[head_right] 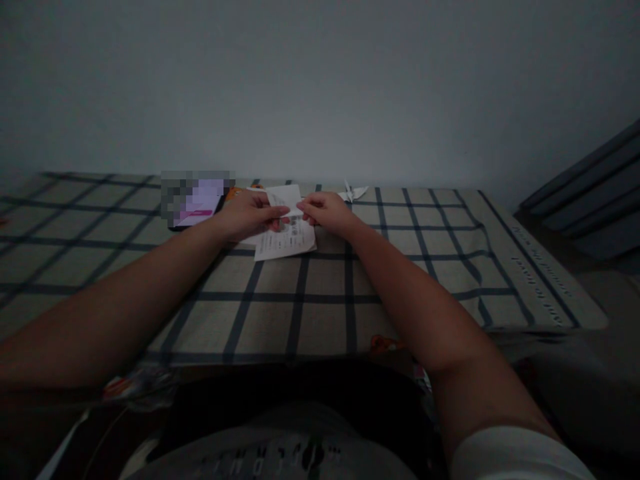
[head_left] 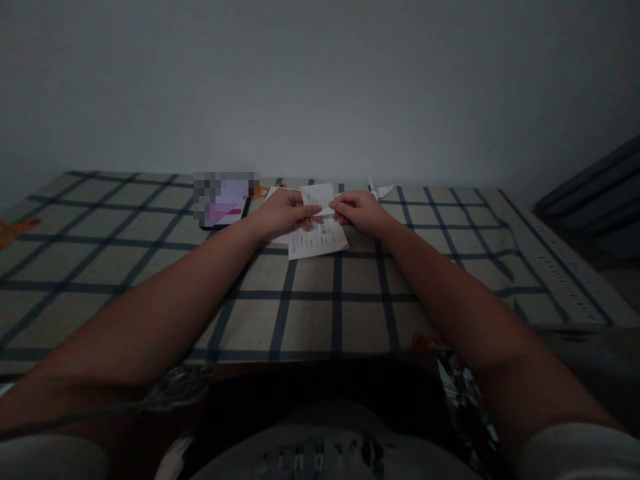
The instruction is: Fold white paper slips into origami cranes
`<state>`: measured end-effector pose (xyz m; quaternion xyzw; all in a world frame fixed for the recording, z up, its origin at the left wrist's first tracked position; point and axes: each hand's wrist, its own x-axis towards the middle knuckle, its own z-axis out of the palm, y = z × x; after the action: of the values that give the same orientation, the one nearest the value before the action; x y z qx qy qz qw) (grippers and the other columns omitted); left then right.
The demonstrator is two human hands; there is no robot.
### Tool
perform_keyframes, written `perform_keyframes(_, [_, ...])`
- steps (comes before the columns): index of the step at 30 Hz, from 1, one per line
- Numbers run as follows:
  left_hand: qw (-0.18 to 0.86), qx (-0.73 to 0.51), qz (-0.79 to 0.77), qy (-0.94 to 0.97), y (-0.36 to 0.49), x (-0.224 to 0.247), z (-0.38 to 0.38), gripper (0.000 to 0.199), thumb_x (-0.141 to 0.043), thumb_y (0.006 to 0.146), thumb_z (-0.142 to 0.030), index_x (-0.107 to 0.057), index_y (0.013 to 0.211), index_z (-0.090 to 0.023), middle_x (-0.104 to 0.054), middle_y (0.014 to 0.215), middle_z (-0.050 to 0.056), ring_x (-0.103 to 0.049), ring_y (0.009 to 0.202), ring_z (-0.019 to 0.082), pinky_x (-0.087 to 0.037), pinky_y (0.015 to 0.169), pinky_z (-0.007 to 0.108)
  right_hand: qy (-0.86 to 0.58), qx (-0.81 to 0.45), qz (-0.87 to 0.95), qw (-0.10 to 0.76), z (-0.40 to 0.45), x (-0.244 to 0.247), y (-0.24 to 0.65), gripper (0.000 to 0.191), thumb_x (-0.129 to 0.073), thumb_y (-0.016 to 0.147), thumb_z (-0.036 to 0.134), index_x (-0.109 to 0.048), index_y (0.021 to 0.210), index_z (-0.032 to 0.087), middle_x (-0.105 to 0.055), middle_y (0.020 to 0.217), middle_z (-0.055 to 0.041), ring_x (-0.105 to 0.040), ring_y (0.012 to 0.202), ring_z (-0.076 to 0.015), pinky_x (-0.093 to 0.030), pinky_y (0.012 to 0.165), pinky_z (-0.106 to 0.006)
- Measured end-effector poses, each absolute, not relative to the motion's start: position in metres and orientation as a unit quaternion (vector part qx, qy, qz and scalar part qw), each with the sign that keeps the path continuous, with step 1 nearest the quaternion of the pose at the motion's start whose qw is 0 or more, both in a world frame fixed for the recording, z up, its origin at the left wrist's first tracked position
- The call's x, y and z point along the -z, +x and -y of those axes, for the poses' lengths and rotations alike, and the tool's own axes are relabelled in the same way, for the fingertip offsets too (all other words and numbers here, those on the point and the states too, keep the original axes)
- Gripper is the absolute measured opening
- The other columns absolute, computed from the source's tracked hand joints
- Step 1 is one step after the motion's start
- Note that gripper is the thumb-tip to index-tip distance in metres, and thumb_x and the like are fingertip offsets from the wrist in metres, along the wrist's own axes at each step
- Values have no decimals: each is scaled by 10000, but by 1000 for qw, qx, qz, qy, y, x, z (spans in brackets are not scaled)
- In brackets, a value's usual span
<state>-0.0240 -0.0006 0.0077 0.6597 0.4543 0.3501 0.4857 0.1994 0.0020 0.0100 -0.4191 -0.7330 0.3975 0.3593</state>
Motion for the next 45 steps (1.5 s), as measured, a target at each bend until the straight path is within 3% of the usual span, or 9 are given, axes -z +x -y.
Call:
perform_keyframes(4, [517, -375, -427, 640, -22, -3, 0, 195, -813, 812, -281, -760, 857, -99, -745, 716, 76, -655, 551, 126, -489, 508, 215, -411, -406, 740, 345, -3, -9, 200, 209, -681, 950, 254, -665, 771, 146, -672, 662, -8, -607, 610, -91, -491, 587, -205])
perform_keyframes(7, [535, -408, -413, 614, -22, -1, -3, 268, -828, 805, -347, -755, 860, -95, -775, 819, 95, -698, 642, 138, -574, 599, 242, -407, -412, 740, 342, -4, -8, 201, 207, -685, 952, 269, -668, 785, 148, -676, 680, -8, -604, 609, -88, -497, 593, -208])
perform_keyframes(9, [537, -409, -413, 612, -23, -1, -4, 302, -845, 793, -381, -751, 830, -96, -774, 815, 95, -702, 657, 137, -596, 636, 252, -406, -412, 737, 350, -3, -8, 200, 198, -683, 957, 272, -673, 803, 146, -664, 686, -2, -589, 598, -82, -485, 588, -206])
perform_keyframes(15, [534, -377, -423, 627, -25, 2, -5, 257, -843, 798, -345, -760, 824, -103, -742, 711, 74, -675, 570, 128, -547, 538, 220, -399, -416, 716, 392, -3, -11, 199, 170, -658, 962, 231, -622, 810, 164, -612, 692, 24, -539, 584, -75, -475, 586, -208])
perform_keyframes(22, [571, -421, -403, 578, -18, -3, -1, 167, -749, 890, -273, -734, 865, -109, -750, 772, 58, -678, 596, 108, -573, 560, 204, -392, -434, 708, 397, -9, -8, 200, 196, -688, 943, 266, -601, 796, 171, -601, 704, 22, -537, 593, -77, -478, 591, -210])
perform_keyframes(29, [559, -424, -395, 593, -19, 1, -4, 176, -746, 891, -279, -746, 864, -105, -737, 747, 49, -680, 584, 117, -588, 546, 211, -407, -449, 674, 422, -13, -3, 197, 222, -797, 820, 215, -576, 842, 196, -591, 677, 53, -561, 606, -89, -471, 591, -220])
perform_keyframes(37, [571, -424, -386, 587, -19, 4, -7, 170, -743, 915, -282, -751, 913, -112, -768, 831, 72, -719, 659, 123, -620, 601, 206, -401, -442, 681, 424, -10, -6, 198, 223, -780, 836, 234, -559, 820, 204, -582, 657, 57, -552, 590, -90, -463, 579, -228])
perform_keyframes(41, [580, -419, -393, 577, -18, 1, -4, 165, -743, 918, -265, -753, 956, -105, -768, 833, 73, -717, 663, 119, -614, 601, 194, -416, -433, 675, 428, -14, -4, 200, 195, -780, 848, 263, -606, 900, 194, -626, 709, 39, -576, 611, -96, -477, 587, -235])
perform_keyframes(45, [592, -429, -378, 567, -18, 2, -5, 152, -762, 901, -248, -759, 957, -107, -775, 850, 70, -731, 704, 129, -637, 645, 216, -416, -426, 685, 420, -15, -3, 201, 194, -801, 823, 264, -632, 826, 171, -617, 678, 30, -560, 593, -93, -465, 581, -240])
